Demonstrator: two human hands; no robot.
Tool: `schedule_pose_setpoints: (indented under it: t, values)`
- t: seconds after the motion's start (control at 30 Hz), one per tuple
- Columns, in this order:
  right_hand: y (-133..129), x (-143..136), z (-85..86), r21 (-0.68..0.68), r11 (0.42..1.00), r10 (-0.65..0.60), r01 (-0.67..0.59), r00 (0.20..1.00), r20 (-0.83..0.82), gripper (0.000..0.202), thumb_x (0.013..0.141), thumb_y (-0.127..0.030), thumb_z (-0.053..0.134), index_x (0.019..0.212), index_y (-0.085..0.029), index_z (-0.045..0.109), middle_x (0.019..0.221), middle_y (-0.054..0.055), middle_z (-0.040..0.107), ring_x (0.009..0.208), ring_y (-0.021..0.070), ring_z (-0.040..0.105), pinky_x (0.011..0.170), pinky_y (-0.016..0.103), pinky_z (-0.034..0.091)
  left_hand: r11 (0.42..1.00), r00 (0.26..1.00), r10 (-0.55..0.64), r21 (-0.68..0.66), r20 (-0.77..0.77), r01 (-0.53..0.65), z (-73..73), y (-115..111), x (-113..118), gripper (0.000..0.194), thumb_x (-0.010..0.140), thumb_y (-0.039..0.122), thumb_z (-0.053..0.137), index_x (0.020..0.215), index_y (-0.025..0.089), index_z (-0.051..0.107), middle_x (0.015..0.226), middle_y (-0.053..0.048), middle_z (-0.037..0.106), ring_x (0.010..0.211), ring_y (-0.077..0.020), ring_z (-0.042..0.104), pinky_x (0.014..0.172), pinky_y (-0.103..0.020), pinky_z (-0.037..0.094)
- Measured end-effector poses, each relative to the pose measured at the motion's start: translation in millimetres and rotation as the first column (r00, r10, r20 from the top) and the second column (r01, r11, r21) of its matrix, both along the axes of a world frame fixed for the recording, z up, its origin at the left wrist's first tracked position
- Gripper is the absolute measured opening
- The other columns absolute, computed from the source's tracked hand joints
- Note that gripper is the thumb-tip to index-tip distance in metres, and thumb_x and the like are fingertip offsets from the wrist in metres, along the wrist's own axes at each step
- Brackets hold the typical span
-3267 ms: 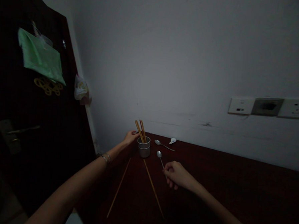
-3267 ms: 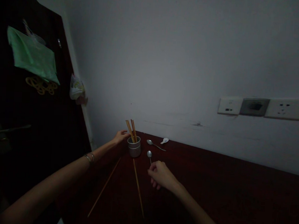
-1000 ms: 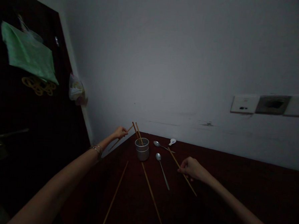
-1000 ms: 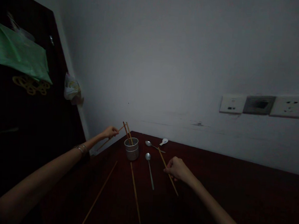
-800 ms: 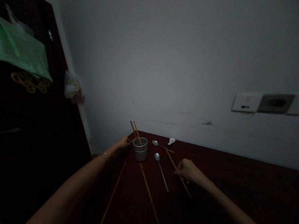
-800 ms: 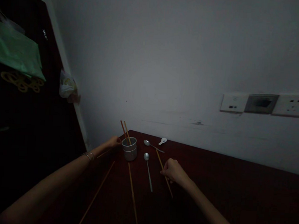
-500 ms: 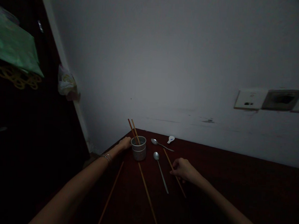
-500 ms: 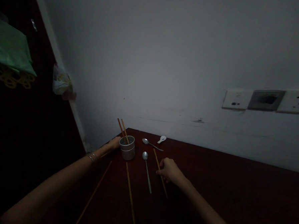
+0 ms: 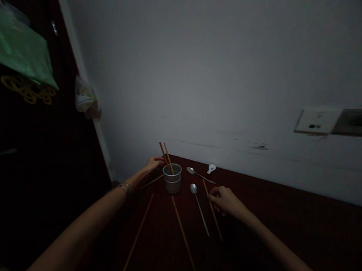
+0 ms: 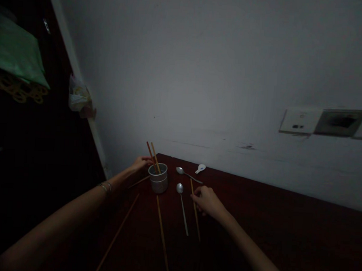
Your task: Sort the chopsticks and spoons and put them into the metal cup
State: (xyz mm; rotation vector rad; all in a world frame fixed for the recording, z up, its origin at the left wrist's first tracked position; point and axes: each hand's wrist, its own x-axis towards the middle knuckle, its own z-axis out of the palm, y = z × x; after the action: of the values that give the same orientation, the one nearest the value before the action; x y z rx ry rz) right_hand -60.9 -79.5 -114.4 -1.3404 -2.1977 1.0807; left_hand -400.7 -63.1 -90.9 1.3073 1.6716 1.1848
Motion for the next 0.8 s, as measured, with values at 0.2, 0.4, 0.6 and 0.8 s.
schedule_pose_setpoints:
  t: [0.2,0.4,0.6,0.8]
  values:
    - [-0.4,-4.2,6.0,0.0,1.0,0.001,-0.001,1.0,-0.012,0.015,0.076,-0.027,0.048,0.077,-0.014,0.056,0.05,-0.001,0.054,0.041,0.0089,0.053,0.031,0.015,0.041,0.925,0.858,-0.366,0.042,0.36,0.377,40.0,-23.1,13.4,0.033,0.073,0.012,0.048,0.104,0.02,0.054,0.117,-0.007,0.055,0.101,-0.0167,0.056,0.08,-0.028,0.046]
    - [-3.9,-5.2,5.0,-0.008,1.0,0.018,-0.018,1.0,-0.025,0.014,0.075,-0.025,0.048,0.08,-0.015,0.056,0.051,-0.002,0.055,0.041,0.0082,0.053,0.032,0.014,0.041,0.973,0.94,-0.229,0.032,0.254,0.228,38.8,-20.3,27.3,0.013,0.076,0.026,0.06,0.087,0.019,0.058,0.102,-0.01,0.063,0.093,-0.0181,0.06,0.077,-0.028,0.048]
    - [-8.9,3.6,13.0,-0.001,1.0,-0.002,0.002,0.999,-0.045,0.015,0.075,-0.023,0.048,0.082,-0.014,0.058,0.052,-0.001,0.056,0.041,0.0083,0.053,0.031,0.014,0.039,0.989,0.942,-0.142,0.087,0.303,0.121,36.8,-15.1,36.0,0.012,0.074,0.022,0.063,0.079,0.011,0.059,0.084,-0.013,0.066,0.072,-0.0154,0.062,0.07,-0.028,0.049]
    - [-13.5,14.9,20.3,0.011,1.0,-0.002,0.002,0.998,-0.06,0.015,0.075,-0.023,0.048,0.078,-0.013,0.059,0.052,-0.001,0.056,0.041,0.0076,0.051,0.032,0.014,0.039,0.989,0.95,-0.133,0.101,0.284,0.108,49.0,-13.3,35.0,0.013,0.077,0.024,0.06,0.078,0.011,0.059,0.087,-0.013,0.065,0.074,-0.015,0.063,0.074,-0.029,0.05]
